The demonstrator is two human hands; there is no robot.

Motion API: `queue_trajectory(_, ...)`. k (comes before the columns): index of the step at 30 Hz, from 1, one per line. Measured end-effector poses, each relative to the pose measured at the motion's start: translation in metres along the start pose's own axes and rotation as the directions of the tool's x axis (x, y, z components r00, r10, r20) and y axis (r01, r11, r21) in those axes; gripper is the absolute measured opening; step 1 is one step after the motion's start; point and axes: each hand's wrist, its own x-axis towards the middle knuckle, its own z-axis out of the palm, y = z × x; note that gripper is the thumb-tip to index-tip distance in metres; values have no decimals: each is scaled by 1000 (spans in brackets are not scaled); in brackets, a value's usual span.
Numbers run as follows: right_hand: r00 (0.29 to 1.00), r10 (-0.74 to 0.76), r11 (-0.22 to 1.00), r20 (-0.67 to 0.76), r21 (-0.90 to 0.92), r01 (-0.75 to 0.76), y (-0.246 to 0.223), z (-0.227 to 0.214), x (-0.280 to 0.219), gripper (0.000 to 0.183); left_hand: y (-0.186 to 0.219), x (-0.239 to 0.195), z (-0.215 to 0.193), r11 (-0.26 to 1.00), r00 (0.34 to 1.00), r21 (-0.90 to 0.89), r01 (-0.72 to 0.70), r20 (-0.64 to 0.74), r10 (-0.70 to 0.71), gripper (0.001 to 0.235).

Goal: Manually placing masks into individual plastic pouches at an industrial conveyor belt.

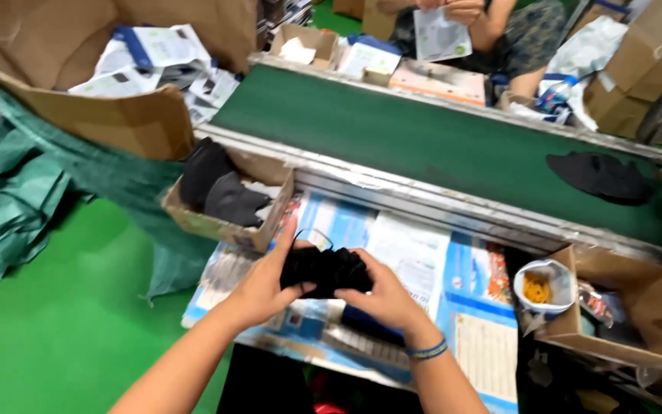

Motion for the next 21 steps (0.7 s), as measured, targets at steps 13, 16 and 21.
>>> queue_trajectory(13, 996, 18, 768, -93, -636, -74, 56, 94, 17, 48, -89, -83, 9, 995, 977, -88, -52, -211, 32, 135)
queue_trajectory(16, 994, -111, 680, -24, -731, 58, 78, 96, 13, 42, -113, -90, 22, 962, 949, 229, -149, -242, 204, 114)
queue_trajectory(21, 999, -30, 877, -38, -481, 8, 76, 96, -1, 33, -90, -97, 17, 999, 982, -29, -21, -189, 15, 98)
